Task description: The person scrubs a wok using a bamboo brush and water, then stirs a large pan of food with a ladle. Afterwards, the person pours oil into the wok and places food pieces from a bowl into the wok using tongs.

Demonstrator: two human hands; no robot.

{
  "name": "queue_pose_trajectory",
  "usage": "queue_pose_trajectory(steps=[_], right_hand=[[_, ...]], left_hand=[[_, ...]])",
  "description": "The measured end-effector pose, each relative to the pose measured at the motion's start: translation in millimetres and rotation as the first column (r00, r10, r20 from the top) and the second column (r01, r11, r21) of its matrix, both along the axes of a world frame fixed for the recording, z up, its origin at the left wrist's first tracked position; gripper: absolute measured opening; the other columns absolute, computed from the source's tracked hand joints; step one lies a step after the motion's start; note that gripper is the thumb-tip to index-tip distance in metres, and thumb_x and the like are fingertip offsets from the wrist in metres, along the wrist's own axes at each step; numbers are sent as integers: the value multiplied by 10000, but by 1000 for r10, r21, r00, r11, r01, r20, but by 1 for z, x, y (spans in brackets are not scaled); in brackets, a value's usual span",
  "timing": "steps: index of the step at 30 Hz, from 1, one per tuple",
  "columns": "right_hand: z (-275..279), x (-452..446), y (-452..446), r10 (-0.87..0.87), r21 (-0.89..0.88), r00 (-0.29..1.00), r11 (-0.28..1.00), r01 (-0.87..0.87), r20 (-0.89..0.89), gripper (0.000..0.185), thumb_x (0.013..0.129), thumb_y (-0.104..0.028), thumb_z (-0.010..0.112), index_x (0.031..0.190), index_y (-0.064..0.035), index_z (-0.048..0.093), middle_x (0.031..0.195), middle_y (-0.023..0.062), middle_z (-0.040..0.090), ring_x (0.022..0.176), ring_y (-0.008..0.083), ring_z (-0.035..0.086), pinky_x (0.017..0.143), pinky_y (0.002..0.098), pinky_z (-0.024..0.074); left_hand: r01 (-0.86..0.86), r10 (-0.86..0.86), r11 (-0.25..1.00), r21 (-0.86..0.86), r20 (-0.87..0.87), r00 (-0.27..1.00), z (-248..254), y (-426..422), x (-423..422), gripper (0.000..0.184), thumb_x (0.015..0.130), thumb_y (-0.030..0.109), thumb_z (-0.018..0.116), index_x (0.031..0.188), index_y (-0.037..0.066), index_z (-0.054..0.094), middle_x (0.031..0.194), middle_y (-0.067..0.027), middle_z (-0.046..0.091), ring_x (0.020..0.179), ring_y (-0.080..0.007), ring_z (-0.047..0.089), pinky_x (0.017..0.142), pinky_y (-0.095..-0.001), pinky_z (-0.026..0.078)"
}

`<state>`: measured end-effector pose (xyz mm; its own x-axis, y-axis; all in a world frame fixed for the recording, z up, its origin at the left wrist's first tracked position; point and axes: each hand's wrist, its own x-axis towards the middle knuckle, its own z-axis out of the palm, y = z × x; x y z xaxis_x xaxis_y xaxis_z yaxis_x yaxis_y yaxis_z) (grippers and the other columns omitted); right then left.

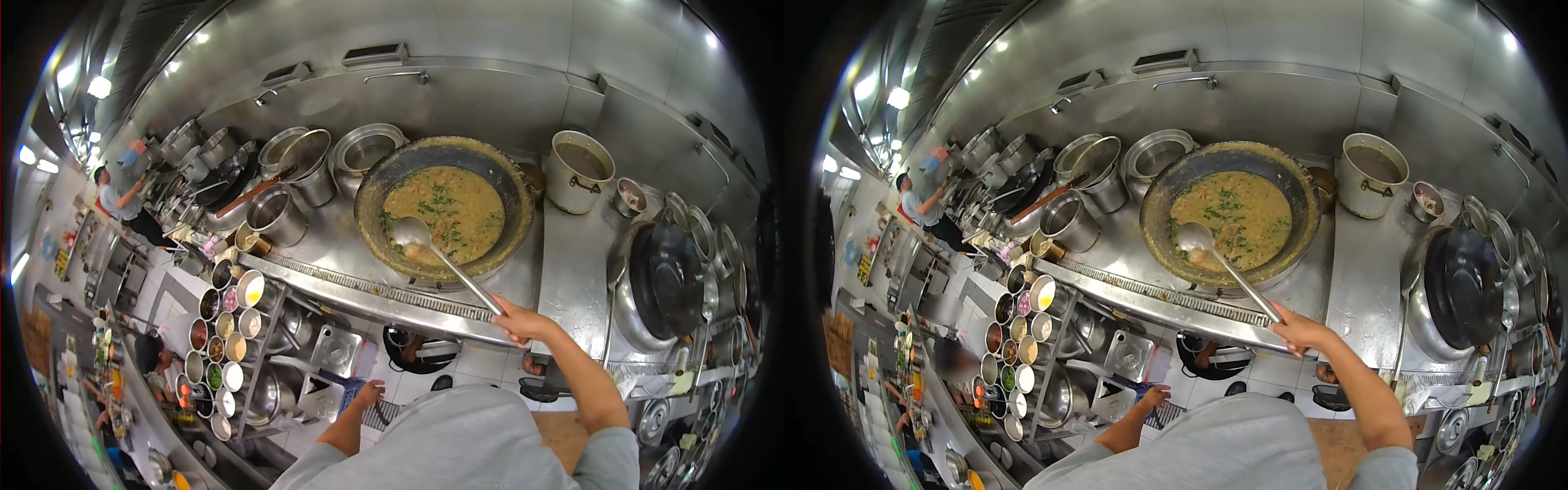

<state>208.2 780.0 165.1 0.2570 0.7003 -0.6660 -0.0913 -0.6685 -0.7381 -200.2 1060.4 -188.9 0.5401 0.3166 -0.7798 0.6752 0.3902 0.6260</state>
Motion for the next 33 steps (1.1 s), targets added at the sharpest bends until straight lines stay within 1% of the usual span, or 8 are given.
queue_pose_trajectory(steps=[9, 11, 14, 15, 17, 21, 23, 33], right_hand=[[3, -1, -21, -213, -65, 881, 977, 205, -422, 668, 1012, -205, 458, 1543, -243, 54, 669, -28, 402, 451, 40, 358, 362, 221, 353], [11, -9, -30, -251, -68, 863, 967, 247, -439, 665, 1004, -190, 476, 1542, -232, 87, 671, -25, 408, 448, 45, 358, 356, 224, 342], [20, -9, -48, -225, -56, 971, 974, 221, -80, 660, 980, -157, 505, 1542, -220, 166, 655, -16, 409, 428, 62, 364, 350, 241, 327], [22, -10, -53, -227, -88, 971, 971, 220, -71, 660, 980, -157, 505, 1542, -220, 166, 655, -16, 409, 428, 62, 364, 350, 241, 327], [28, -13, -51, -225, -71, 974, 972, 225, 5, 648, 972, -150, 512, 1533, -256, 206, 647, -7, 403, 389, 82, 367, 342, 250, 332], [40, -20, -46, -251, -100, 964, 961, 260, 92, 658, 958, -134, 523, 1532, -243, 220, 632, -17, 402, 379, 81, 368, 338, 245, 329], [45, -13, -50, -250, -100, 965, 961, 258, 84, 654, 960, -139, 523, 1532, -242, 220, 624, -18, 404, 386, 80, 374, 340, 244, 326], [88, 14, -55, 214, -346, 900, 935, -76, 380, 709, 956, -189, 540, 1539, -194, 137, 616, 23, 461, 410, 121, 455, 369, 288, 385]], left_hand=[[-106, 103, 992, 76, 34, 994, -18, -6, -50, 342, 861, 136, 605, 1194, 66, 570, 710, -5, 592, 556, -140, 565, 483, -310, 494], [-45, 50, 997, 64, -79, 996, -11, -6, -58, 344, 858, 172, 606, 1189, 85, 577, 709, -9, 591, 555, -139, 565, 474, -313, 490], [-101, 101, 995, 2, -68, 993, -29, -6, -66, 325, 853, 155, 596, 1172, 91, 590, 754, -32, 625, 577, -144, 579, 475, -318, 495], [-154, 150, 985, -77, -54, 987, -34, -9, -72, 325, 854, 150, 591, 1174, 91, 590, 775, -41, 639, 593, -145, 586, 479, -320, 499], [-40, 48, 995, 96, -81, 996, -64, -18, -88, 356, 894, 195, 554, 1246, 140, 545, 933, -57, 665, 705, -176, 638, 555, -374, 544], [-69, 74, 996, 52, -93, 993, -29, -31, -89, 360, 901, 232, 545, 1249, 141, 535, 950, -48, 662, 729, -175, 645, 561, -375, 546], [-119, 125, 991, 56, -102, 987, -18, -34, -91, 381, 852, 131, 559, 1229, 87, 543, 906, -51, 652, 662, -143, 614, 515, -310, 501], [-78, 84, 996, 52, -136, 987, -20, -34, -98, 370, 887, 169, 540, 1253, 123, 507, 904, -38, 625, 721, -162, 629, 572, -340, 532]])
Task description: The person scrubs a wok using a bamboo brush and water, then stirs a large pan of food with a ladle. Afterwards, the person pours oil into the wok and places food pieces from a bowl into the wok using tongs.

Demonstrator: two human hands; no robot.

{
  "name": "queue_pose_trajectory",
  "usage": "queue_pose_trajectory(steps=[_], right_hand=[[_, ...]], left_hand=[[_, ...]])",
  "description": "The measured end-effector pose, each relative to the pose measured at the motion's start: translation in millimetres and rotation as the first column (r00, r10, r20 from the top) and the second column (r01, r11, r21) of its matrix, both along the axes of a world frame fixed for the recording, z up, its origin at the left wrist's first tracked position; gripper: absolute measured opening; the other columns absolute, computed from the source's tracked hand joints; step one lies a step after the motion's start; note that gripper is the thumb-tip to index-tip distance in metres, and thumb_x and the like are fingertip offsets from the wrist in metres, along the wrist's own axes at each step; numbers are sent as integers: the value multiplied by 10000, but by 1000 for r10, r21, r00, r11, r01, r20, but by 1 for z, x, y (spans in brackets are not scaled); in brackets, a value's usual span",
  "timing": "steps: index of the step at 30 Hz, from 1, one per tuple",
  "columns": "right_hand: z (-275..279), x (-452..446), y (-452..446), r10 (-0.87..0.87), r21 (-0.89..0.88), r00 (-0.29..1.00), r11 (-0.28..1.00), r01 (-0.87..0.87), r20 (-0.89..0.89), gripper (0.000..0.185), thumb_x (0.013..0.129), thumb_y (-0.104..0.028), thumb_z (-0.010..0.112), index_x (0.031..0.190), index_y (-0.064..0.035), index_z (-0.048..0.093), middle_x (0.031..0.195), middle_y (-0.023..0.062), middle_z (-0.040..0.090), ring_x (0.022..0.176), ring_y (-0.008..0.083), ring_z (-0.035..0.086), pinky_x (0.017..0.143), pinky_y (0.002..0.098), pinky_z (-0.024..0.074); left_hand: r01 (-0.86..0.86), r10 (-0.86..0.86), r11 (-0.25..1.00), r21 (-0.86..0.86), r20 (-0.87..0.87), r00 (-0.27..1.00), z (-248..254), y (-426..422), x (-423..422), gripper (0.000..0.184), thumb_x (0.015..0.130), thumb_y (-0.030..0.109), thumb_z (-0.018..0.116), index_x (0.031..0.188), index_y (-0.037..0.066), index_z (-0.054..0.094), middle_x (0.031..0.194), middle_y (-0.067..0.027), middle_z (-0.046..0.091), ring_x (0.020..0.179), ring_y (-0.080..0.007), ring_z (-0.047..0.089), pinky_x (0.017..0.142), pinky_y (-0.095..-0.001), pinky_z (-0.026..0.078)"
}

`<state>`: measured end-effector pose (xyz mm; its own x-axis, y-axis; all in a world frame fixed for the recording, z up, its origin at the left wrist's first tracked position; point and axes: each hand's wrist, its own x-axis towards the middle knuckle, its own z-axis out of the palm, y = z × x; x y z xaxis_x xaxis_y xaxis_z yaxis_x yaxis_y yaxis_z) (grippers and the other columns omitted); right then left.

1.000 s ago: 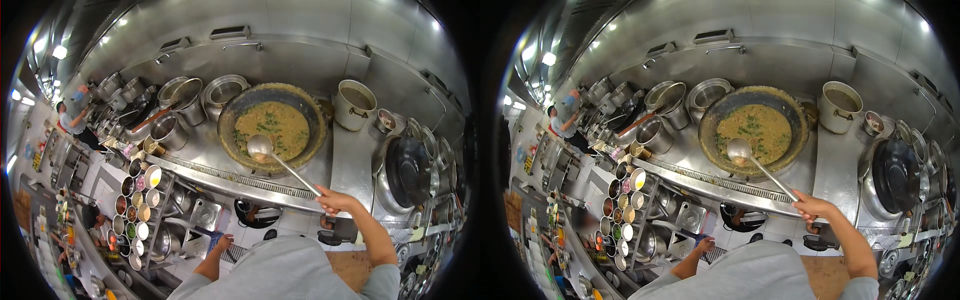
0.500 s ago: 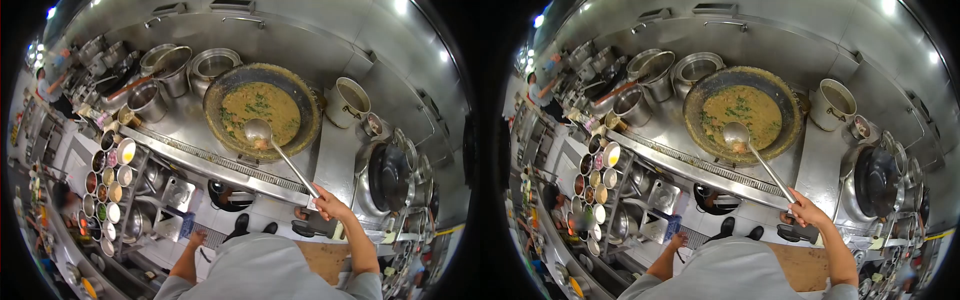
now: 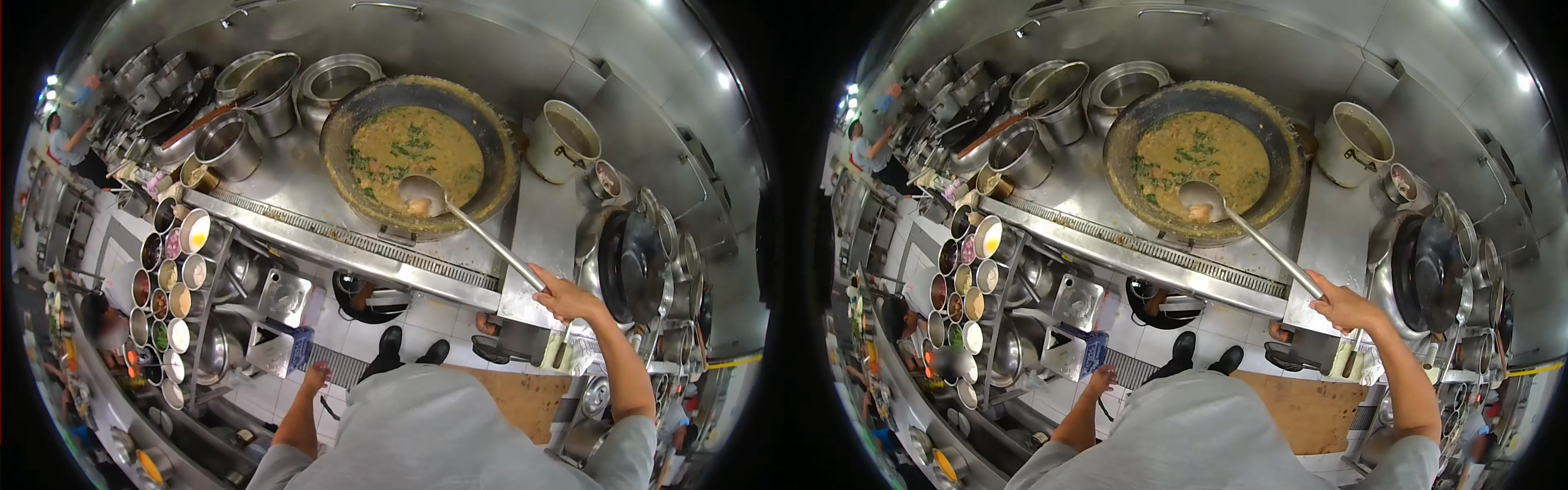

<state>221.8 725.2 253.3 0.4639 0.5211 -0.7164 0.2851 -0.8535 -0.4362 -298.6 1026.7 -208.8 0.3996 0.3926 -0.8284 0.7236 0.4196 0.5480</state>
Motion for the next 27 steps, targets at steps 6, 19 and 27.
queue_pose_trajectory(steps=[6, 19, 27], right_hand=[[-13, 16, 6, 11, -6, 998, 1000, -12, -63, 730, 938, -212, 537, 1539, -246, 125, 647, 57, 494, 457, 149, 503, 406, 306, 466], [-49, 27, -11, -235, 33, 682, 934, 355, -693, 652, 987, -191, 482, 1503, -240, 86, 618, -38, 384, 416, 35, 323, 361, 218, 307], [-42, -10, -8, -300, 38, 809, 929, 368, -506, 513, 995, -181, 478, 1449, -203, 239, 634, -22, 381, 427, 64, 345, 355, 249, 364]], left_hand=[[-142, 148, 988, -58, 114, 982, -3, 3, 14, 422, 853, 72, 558, 1265, 102, 477, 820, -42, 601, 555, -138, 537, 443, -282, 442], [-6, 6, 1000, -15, 2, 1000, 7, 1, 4, 404, 881, 187, 544, 1272, 104, 482, 921, -41, 636, 774, -184, 643, 640, -368, 530], [-122, 121, 992, -20, -39, 992, 27, -14, -12, 400, 911, 185, 496, 1301, 101, 476, 1043, -67, 645, 831, -194, 645, 668, -371, 536]])
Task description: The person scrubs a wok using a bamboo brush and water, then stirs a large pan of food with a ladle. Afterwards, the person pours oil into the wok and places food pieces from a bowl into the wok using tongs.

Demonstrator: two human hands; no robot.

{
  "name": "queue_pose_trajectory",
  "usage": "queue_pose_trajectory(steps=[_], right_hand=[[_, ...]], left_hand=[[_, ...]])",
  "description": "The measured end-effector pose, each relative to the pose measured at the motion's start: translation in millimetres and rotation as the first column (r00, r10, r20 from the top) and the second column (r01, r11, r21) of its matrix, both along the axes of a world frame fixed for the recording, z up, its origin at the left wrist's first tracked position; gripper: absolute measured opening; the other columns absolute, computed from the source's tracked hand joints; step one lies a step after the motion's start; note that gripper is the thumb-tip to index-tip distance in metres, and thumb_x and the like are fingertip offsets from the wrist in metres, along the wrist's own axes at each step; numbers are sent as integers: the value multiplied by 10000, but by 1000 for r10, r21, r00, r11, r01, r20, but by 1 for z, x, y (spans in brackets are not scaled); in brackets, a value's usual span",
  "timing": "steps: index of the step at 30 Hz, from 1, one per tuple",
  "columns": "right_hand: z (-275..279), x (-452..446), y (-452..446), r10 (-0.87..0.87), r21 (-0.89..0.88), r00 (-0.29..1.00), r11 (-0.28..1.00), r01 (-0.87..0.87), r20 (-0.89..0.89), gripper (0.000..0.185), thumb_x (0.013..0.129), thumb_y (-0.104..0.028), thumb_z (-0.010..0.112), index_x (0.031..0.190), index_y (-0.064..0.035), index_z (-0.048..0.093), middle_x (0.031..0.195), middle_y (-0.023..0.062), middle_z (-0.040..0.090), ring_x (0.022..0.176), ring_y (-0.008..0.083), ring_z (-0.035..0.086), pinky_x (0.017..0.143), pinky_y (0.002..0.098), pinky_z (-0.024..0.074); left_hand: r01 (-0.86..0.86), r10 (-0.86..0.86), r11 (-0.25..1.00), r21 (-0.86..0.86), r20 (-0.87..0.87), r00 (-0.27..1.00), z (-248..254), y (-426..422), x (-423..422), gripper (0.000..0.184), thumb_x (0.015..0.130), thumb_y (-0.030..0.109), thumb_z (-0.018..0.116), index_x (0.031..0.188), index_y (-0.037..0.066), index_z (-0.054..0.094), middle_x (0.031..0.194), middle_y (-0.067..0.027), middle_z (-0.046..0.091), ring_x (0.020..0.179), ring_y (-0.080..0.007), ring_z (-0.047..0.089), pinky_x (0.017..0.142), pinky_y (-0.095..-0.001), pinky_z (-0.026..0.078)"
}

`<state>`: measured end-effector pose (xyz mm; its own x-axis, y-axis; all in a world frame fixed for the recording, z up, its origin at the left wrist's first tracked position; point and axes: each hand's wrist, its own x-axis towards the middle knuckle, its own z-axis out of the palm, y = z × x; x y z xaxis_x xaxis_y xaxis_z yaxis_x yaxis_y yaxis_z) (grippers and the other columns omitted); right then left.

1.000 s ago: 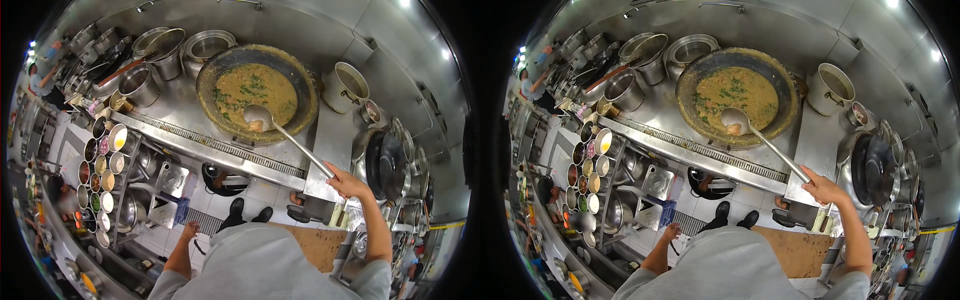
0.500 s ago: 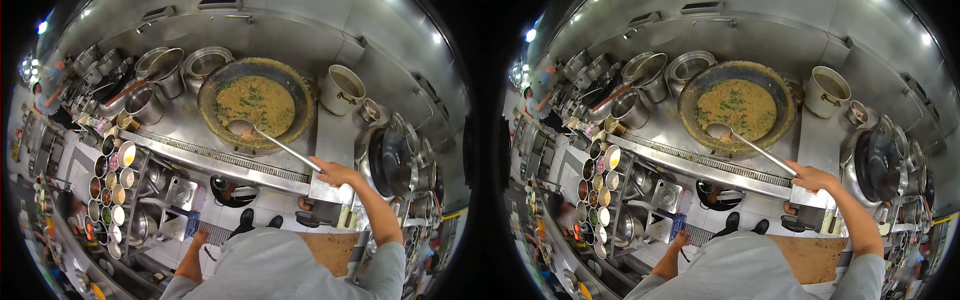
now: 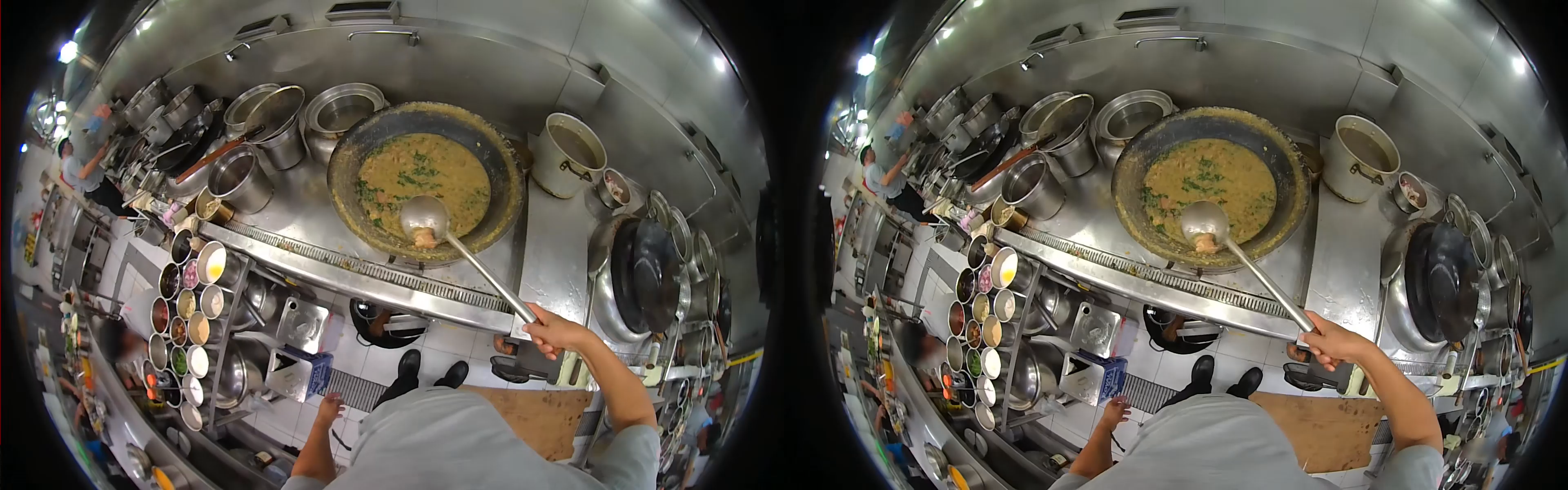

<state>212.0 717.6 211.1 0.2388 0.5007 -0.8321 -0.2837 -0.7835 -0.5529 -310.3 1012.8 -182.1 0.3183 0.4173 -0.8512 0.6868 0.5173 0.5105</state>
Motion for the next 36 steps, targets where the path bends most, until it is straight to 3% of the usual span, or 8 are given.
queue_pose_trajectory(steps=[3, 5, 7, 11, 13, 17, 26, 36], right_hand=[[6, 9, -12, -93, -45, 994, 995, 90, -49, 448, 1000, -157, 467, 1410, -210, 295, 646, -15, 380, 424, 63, 331, 347, 253, 351], [8, 18, -17, -219, 36, 879, 966, 257, -423, 485, 1005, -171, 476, 1448, -209, 283, 631, -31, 378, 422, 57, 342, 349, 255, 355], [8, 23, -14, -225, 50, 886, 962, 268, -406, 456, 999, -170, 476, 1429, -217, 331, 639, -31, 385, 421, 52, 343, 346, 249, 353], [45, 18, 2, -58, -14, 994, 998, 59, 89, 570, 962, -178, 519, 1482, -214, 290, 658, -17, 408, 419, 61, 379, 341, 244, 355], [60, 23, -1, 163, -70, 893, 987, -147, 420, 606, 953, -164, 546, 1499, -180, 282, 619, -13, 427, 401, 79, 390, 343, 261, 351], [86, 43, -2, 414, -233, 690, 909, -345, 594, 616, 914, -228, 590, 1476, -176, 345, 730, 86, 612, 447, 167, 535, 451, 324, 448], [76, 30, 11, 460, -304, 776, 884, -355, 432, 686, 909, -141, 560, 1493, -190, 204, 661, 60, 519, 422, 128, 480, 392, 287, 441], [25, 42, 38, 468, -159, 819, 884, -441, 332, 713, 906, -113, 539, 1504, -179, 157, 603, 48, 506, 407, 131, 481, 377, 293, 427]], left_hand=[[10, -10, 1000, 20, -7, 1000, -1, -8, -8, 391, 909, 169, 504, 1297, 123, 481, 1037, -65, 647, 846, -202, 644, 680, -385, 535], [14, -15, 1000, -21, -23, 1000, -5, -11, -15, 390, 903, 164, 514, 1290, 126, 483, 1023, -62, 645, 839, -202, 643, 680, -392, 534], [26, -28, 997, -66, -32, 999, -12, -13, -17, 389, 897, 159, 524, 1282, 128, 485, 1008, -59, 643, 833, -203, 643, 681, -399, 532], [-22, 21, 993, -114, -7, 1000, -30, -5, -13, 328, 931, 192, 552, 1246, 113, 506, 942, -55, 654, 729, -181, 630, 591, -360, 520], [19, -17, 995, -97, 30, 999, -39, -3, -7, 329, 941, 219, 551, 1249, 114, 505, 933, -51, 652, 725, -175, 627, 594, -354, 522], [118, -119, 993, 3, 35, 992, -30, 13, 29, 412, 880, 179, 571, 1279, 127, 486, 991, -33, 637, 778, -163, 626, 666, -368, 527], [-12, -5, 996, 84, 199, 980, -39, 27, 44, 384, 855, 92, 576, 1235, 75, 526, 875, -48, 631, 660, -121, 589, 464, -271, 462], [-18, 16, 999, -40, -67, 998, -18, -21, -15, 430, 874, 130, 549, 1298, 106, 486, 954, -76, 643, 777, -215, 637, 637, -403, 530]])
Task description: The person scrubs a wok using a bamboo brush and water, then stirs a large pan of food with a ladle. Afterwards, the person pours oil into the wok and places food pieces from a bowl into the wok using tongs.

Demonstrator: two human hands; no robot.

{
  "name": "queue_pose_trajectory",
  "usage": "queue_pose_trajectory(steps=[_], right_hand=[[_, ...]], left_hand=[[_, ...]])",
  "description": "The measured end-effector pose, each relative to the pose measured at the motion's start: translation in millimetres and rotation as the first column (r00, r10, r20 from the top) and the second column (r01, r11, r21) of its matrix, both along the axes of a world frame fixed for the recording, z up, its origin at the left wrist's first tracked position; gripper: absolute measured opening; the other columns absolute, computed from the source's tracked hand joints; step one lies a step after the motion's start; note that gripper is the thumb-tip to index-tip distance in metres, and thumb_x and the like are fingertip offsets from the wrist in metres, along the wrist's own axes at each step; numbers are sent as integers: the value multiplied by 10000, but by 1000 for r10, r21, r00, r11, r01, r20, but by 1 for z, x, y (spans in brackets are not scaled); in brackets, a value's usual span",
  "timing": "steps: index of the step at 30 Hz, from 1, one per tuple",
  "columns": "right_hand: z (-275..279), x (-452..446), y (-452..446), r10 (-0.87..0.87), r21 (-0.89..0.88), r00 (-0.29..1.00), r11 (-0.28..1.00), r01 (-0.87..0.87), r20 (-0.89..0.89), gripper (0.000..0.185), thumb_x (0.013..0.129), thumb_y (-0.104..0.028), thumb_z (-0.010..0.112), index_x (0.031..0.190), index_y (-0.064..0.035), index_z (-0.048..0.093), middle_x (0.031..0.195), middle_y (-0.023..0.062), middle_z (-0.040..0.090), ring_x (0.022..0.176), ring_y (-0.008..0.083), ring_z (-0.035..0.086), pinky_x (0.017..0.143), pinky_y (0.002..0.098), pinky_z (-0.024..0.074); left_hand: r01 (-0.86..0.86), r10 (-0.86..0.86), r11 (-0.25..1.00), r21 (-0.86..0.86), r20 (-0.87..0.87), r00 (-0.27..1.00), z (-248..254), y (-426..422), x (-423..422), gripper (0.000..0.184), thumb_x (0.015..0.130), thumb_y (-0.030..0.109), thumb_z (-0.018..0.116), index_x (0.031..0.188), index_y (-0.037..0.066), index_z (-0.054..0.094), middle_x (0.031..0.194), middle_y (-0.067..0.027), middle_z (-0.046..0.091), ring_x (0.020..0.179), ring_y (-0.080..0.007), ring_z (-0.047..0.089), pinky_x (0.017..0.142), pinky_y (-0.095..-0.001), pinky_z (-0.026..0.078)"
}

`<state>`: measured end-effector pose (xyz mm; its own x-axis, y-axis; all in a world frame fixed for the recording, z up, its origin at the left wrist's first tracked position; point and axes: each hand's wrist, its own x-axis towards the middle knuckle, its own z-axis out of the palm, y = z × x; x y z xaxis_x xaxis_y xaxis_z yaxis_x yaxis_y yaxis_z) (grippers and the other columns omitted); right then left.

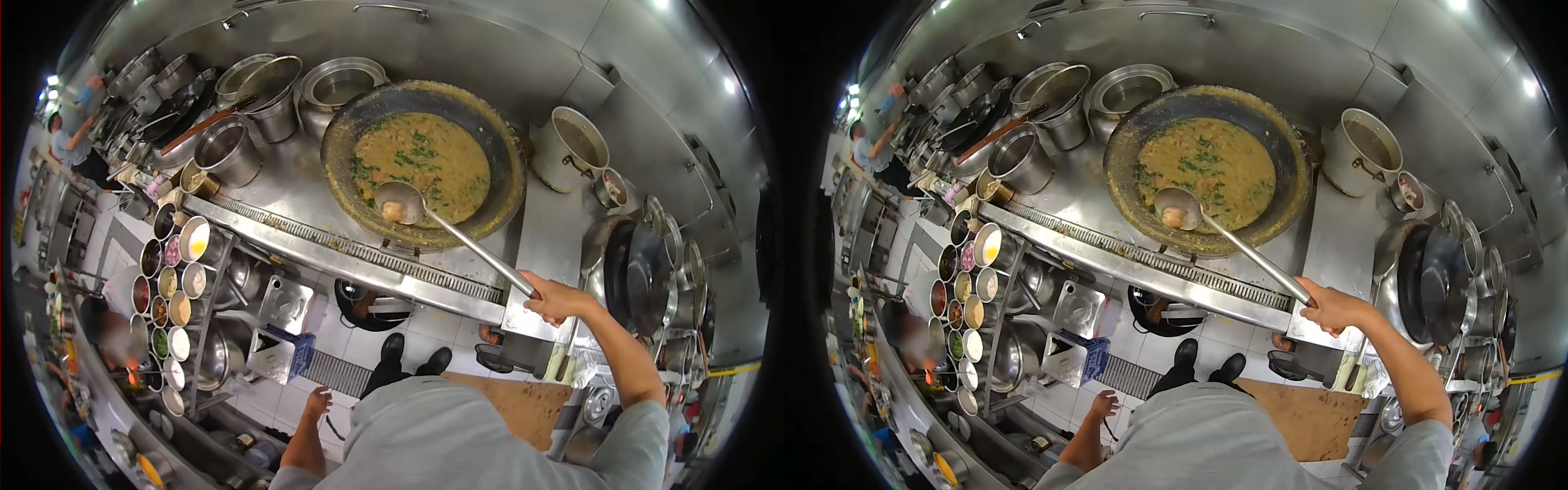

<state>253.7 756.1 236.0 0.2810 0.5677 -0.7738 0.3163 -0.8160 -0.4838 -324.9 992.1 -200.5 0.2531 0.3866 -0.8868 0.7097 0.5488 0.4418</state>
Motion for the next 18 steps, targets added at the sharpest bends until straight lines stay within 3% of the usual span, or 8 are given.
queue_pose_trajectory(steps=[1, 3, 6, 10, 12, 16, 18], right_hand=[[-4, 2, 0, -83, -17, 994, 996, 82, -74, 709, 908, -112, 532, 1505, -181, 155, 589, 44, 502, 406, 133, 481, 372, 293, 423], [-3, 15, -7, -139, -65, 978, 989, 130, -156, 691, 908, -117, 521, 1498, -174, 166, 577, 40, 491, 402, 138, 490, 364, 294, 421], [-22, 28, 14, 56, 46, 998, 997, -54, -34, 678, 905, -126, 523, 1487, -158, 177, 580, 37, 467, 391, 140, 494, 361, 297, 427], [-43, 27, 18, -107, 45, 967, 992, 120, -229, 610, 920, -126, 508, 1463, -159, 230, 584, -4, 417, 399, 101, 436, 357, 272, 382], [-44, 29, -9, -266, -38, 814, 957, 289, -517, 577, 941, -136, 488, 1461, -181, 245, 622, -19, 383, 415, 61, 374, 357, 260, 373], [-58, 24, -9, -374, -120, 667, 911, 395, -644, 543, 941, -141, 497, 1437, -174, 277, 618, -25, 369, 400, 62, 364, 349, 244, 347], [-62, 15, 2, -342, -73, 703, 921, 384, -624, 532, 940, -131, 502, 1428, -171, 292, 620, -27, 370, 405, 58, 352, 357, 236, 345]], left_hand=[[4, -4, 1000, -18, -17, 1000, 4, -2, -4, 427, 898, 144, 524, 1320, 115, 469, 994, -77, 643, 831, -235, 648, 696, -438, 544], [2, -2, 1000, 23, -3, 1000, 9, -10, -3, 433, 897, 135, 524, 1326, 113, 467, 998, -75, 646, 831, -228, 648, 691, -432, 544], [-34, 33, 999, 29, 35, 999, 20, -12, 4, 418, 907, 145, 524, 1321, 110, 475, 1003, -72, 648, 835, -207, 650, 668, -384, 535], [-34, 27, 995, 90, 77, 997, 35, -14, 18, 398, 913, 150, 525, 1304, 109, 462, 986, -76, 652, 759, -169, 646, 577, -316, 533], [-63, 38, 986, 158, 159, 987, 38, -18, 24, 403, 909, 159, 523, 1302, 91, 469, 994, -82, 653, 764, -171, 647, 587, -309, 530], [-88, 76, 992, 86, 140, 987, 38, -30, 28, 406, 896, 139, 529, 1295, 86, 484, 996, -83, 655, 774, -169, 646, 579, -297, 521], [-42, 35, 996, 76, 99, 994, 31, -35, 22, 402, 910, 152, 514, 1306, 97, 477, 1020, -74, 651, 814, -171, 642, 620, -314, 525]])
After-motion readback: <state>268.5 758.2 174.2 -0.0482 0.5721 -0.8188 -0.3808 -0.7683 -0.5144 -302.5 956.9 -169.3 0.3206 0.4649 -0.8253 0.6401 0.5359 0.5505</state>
